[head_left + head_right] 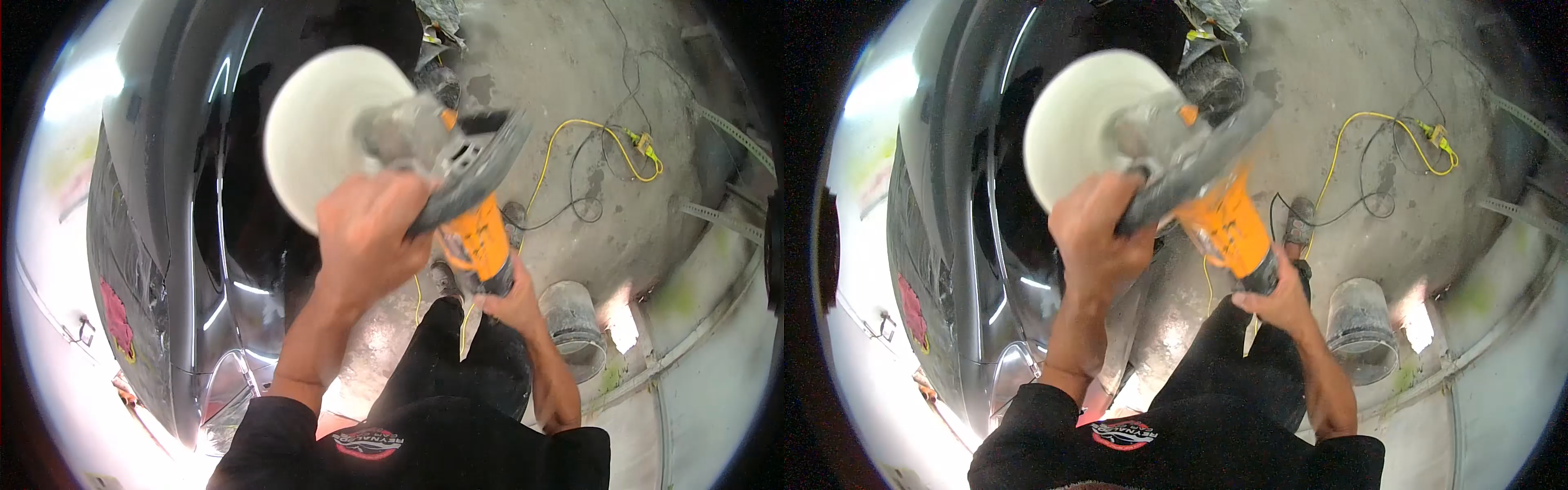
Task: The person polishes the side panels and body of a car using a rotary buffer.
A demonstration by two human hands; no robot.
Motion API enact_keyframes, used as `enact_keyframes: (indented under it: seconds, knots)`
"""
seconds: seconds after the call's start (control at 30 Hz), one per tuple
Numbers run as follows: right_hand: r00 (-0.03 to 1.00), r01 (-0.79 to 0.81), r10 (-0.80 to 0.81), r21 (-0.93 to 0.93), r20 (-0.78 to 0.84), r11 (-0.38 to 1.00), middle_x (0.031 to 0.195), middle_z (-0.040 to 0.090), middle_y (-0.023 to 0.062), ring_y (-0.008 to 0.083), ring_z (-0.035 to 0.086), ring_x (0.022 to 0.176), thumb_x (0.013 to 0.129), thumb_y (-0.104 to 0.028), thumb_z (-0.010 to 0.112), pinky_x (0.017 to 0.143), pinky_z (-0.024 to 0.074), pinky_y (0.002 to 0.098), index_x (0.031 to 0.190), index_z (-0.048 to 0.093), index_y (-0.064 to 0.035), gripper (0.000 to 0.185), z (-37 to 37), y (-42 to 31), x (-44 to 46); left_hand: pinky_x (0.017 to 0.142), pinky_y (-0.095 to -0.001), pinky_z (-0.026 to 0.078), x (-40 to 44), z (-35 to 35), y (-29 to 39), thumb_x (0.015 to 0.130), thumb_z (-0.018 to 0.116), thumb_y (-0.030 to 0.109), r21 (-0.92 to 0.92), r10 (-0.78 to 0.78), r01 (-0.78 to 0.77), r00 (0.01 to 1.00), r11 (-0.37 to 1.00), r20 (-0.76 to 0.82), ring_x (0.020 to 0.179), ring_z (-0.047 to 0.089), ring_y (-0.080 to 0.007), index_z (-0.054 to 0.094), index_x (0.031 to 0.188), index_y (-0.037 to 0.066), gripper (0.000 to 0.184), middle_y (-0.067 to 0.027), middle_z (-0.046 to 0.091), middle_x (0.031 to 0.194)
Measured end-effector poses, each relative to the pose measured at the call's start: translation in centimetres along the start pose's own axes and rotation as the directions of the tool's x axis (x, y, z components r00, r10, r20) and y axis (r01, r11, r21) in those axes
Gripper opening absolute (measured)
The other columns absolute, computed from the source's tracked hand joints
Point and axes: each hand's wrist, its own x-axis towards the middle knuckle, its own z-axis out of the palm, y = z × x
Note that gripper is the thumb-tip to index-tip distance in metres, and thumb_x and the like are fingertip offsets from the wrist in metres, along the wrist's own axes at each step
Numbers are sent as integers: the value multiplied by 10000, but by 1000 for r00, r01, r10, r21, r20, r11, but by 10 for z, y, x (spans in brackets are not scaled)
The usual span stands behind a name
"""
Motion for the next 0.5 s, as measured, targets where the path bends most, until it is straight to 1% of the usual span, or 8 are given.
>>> enact_keyframes:
  seconds: [0.1,0.17,0.23,0.33,0.37,0.43,0.47,0.5]
  knots:
    - [993,-101,89,149,81,984,1228,641,101,174,594,1135,640,-230,911,1029,450,346,1409,431,35,945,27,39,-41,513,-371,401,-49,-18,14,571,726,2,11,-57,55,987,998,153,555,548,-259,653,798,83,252,-56,552,645]
    - [991,-100,91,99,99,990,1267,621,120,194,574,1185,635,-236,909,1061,421,358,1409,436,18,942,39,69,-65,509,-373,398,-73,-25,21,570,723,-6,2,-116,119,958,993,261,544,534,-258,652,793,85,250,-54,525,627]
    - [979,-177,163,117,123,977,1277,613,125,200,566,1195,633,-226,909,1064,416,359,1413,434,14,944,47,77,-79,509,-374,399,-86,-21,22,580,724,-2,-15,-132,143,947,990,294,540,528,-262,648,799,88,249,-58,516,627]
    - [986,-153,147,74,75,985,1272,615,115,196,567,1194,639,-210,906,1062,416,356,1414,431,18,937,46,78,-80,510,-375,408,-81,-12,19,606,728,19,-7,-115,124,940,992,320,543,537,-267,634,808,96,236,-58,532,645]
    - [987,-156,148,113,69,981,1271,615,110,192,567,1192,641,-204,905,1060,418,355,1414,431,19,934,43,75,-76,510,-375,412,-74,-6,16,616,730,28,-2,-103,109,940,994,326,545,543,-269,627,811,99,231,-57,543,654]
    - [987,-160,152,187,56,969,1269,615,100,184,568,1186,646,-192,902,1055,422,353,1414,430,20,926,32,67,-57,548,-419,433,-57,11,12,629,740,30,-3,-121,128,946,992,301,596,562,-324,606,817,73,235,-100,553,664]
    - [994,-109,101,224,48,968,1263,615,83,168,573,1167,657,-183,892,1041,431,348,1416,431,21,911,27,63,-46,568,-440,443,-46,21,11,636,745,30,-4,-133,140,948,990,290,621,572,-351,595,820,59,239,-121,558,669]
    - [994,-109,105,137,41,984,1246,618,71,158,576,1144,664,-182,882,1033,434,342,1405,444,19,884,17,65,-36,579,-442,454,-34,30,9,652,739,35,-26,-122,134,952,991,281,630,577,-360,584,820,65,231,-127,562,676]
